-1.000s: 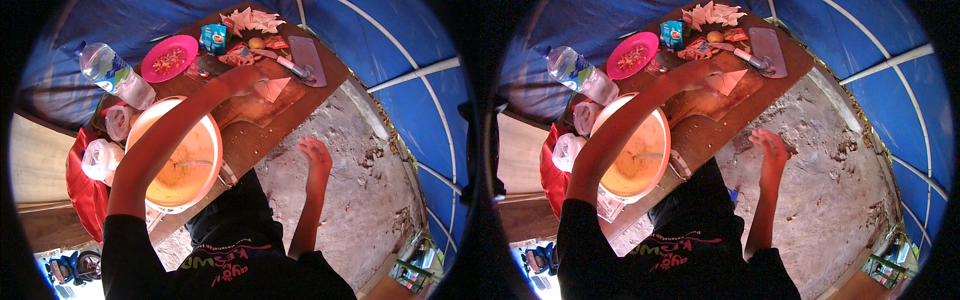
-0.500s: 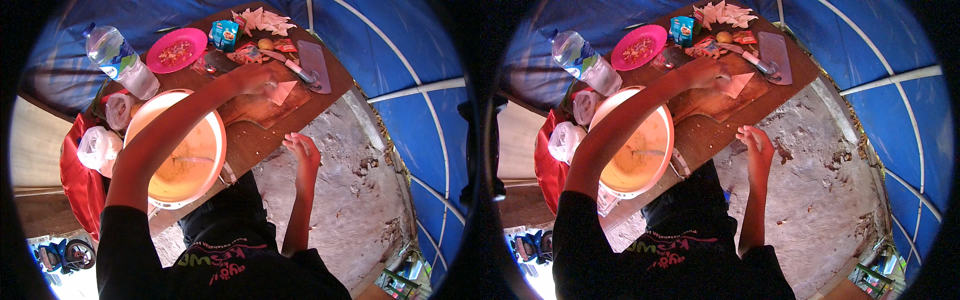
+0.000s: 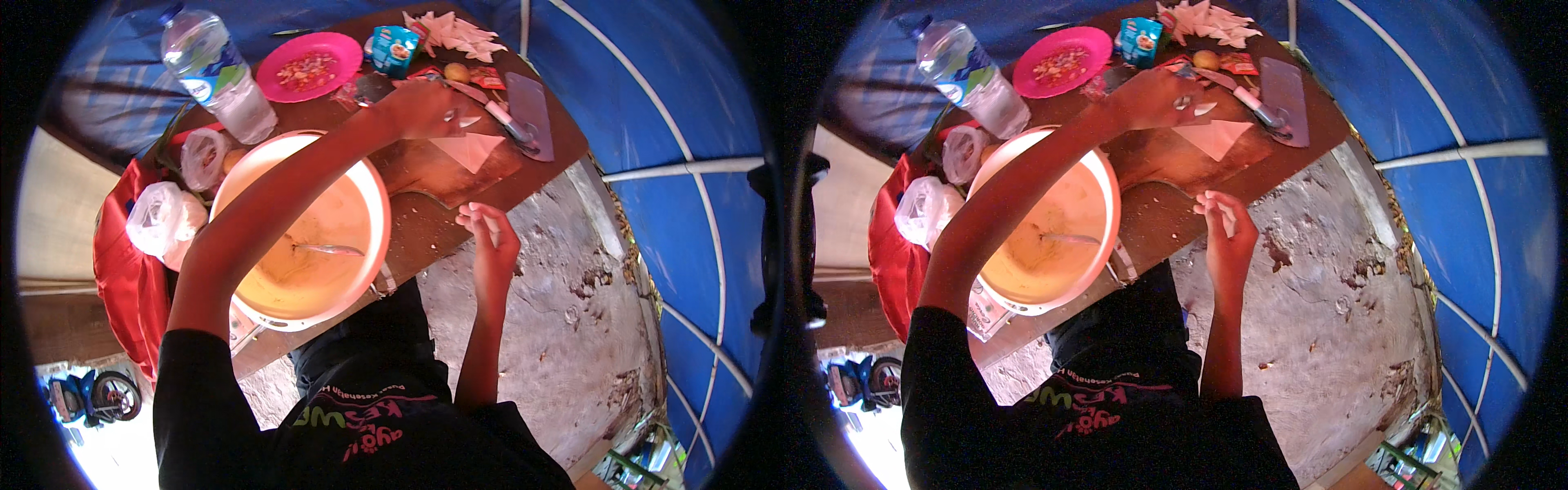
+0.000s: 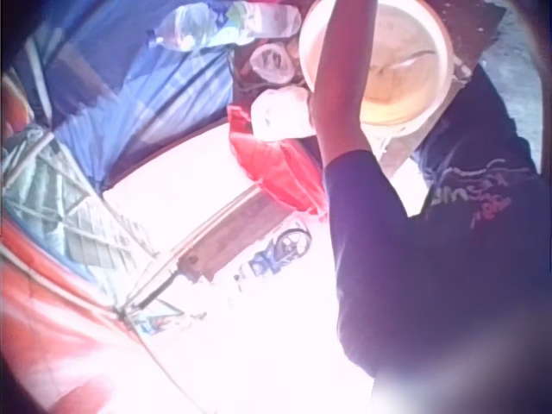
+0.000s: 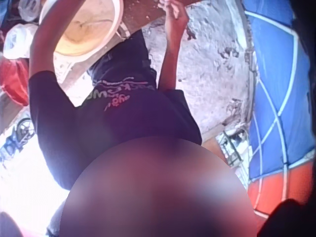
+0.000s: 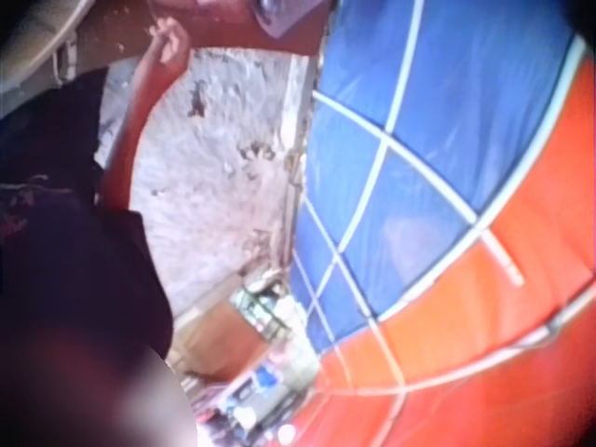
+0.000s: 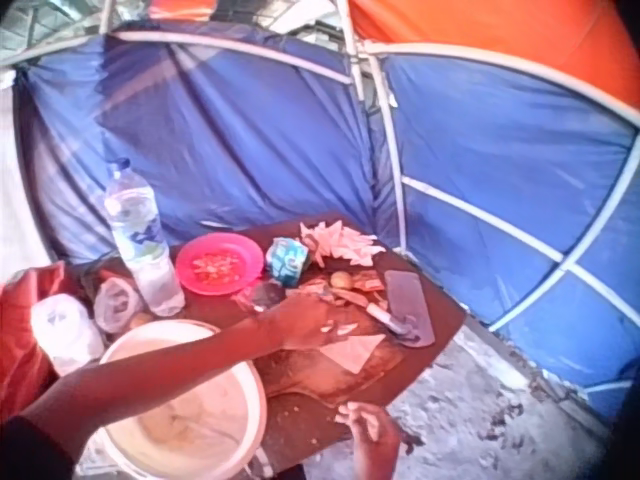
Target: The person fills triangular wrappers with a mixture from a pink bowl using a knife, then folds and places them on a wooden table. The person repeats this process multiple times, handling the wrappers and knife throughout.
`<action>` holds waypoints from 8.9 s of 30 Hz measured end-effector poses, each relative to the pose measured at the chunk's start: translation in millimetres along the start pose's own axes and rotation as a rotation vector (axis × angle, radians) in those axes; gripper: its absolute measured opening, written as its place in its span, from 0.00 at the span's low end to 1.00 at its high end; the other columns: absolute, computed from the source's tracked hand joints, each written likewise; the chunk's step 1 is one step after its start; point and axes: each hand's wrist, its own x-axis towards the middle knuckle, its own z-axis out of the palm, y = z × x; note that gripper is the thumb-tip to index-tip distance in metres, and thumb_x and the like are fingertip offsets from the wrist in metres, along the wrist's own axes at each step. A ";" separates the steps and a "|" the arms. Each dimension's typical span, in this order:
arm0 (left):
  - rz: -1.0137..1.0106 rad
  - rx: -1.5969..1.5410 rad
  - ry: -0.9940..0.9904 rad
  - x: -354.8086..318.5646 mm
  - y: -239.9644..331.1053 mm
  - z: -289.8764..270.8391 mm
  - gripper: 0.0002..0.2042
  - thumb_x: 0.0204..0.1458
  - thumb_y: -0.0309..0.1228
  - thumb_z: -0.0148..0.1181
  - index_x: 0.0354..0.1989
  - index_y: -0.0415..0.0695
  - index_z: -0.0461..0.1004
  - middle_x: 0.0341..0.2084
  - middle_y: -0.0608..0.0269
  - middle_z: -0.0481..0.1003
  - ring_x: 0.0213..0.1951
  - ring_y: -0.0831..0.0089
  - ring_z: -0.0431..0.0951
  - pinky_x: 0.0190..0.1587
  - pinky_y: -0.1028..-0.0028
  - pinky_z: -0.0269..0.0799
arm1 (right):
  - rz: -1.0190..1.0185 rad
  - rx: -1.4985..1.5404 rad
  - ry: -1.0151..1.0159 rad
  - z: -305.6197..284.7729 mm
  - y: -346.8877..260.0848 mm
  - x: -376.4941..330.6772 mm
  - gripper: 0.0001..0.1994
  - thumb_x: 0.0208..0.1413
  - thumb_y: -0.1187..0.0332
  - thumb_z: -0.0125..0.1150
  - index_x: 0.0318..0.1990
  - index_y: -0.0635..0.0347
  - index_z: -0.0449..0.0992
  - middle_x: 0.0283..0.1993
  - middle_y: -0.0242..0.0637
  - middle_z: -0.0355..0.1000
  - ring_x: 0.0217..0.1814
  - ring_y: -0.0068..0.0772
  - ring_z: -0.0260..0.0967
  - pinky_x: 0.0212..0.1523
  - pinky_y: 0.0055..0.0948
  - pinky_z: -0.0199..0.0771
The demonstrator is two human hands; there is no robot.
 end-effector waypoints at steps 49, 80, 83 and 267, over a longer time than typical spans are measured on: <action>-0.918 -0.794 1.329 -307.9 104.4 -61.0 0.11 0.65 0.34 0.55 0.41 0.37 0.75 0.29 0.73 0.74 0.32 0.88 0.68 0.36 0.85 0.63 | -0.329 -0.831 -1.350 151.1 -119.4 19.0 0.13 0.49 0.71 0.70 0.43 0.64 0.82 0.40 0.47 0.80 0.41 0.41 0.79 0.43 0.33 0.75; -0.867 -0.876 1.382 -303.9 103.5 -57.0 0.11 0.66 0.34 0.55 0.41 0.37 0.76 0.30 0.71 0.76 0.33 0.87 0.71 0.38 0.84 0.66 | 0.260 -0.498 -1.241 155.0 -73.1 -3.6 0.15 0.67 0.64 0.55 0.46 0.68 0.81 0.23 0.28 0.71 0.21 0.13 0.61 0.22 0.20 0.60; -0.892 -0.882 1.430 -302.4 104.5 -58.9 0.11 0.65 0.34 0.55 0.40 0.38 0.76 0.31 0.70 0.77 0.34 0.87 0.72 0.38 0.84 0.67 | 0.302 -0.268 -1.085 160.8 -65.2 -3.8 0.15 0.67 0.62 0.55 0.40 0.68 0.79 0.23 0.29 0.70 0.18 0.11 0.55 0.18 0.17 0.54; -0.929 -1.537 0.700 -315.0 125.4 -104.8 0.16 0.63 0.28 0.49 0.54 0.31 0.73 0.45 0.57 0.78 0.47 0.70 0.80 0.55 0.73 0.76 | -0.538 -0.554 -1.088 141.0 -128.9 22.5 0.16 0.50 0.82 0.65 0.49 0.66 0.79 0.41 0.42 0.77 0.43 0.34 0.78 0.43 0.29 0.76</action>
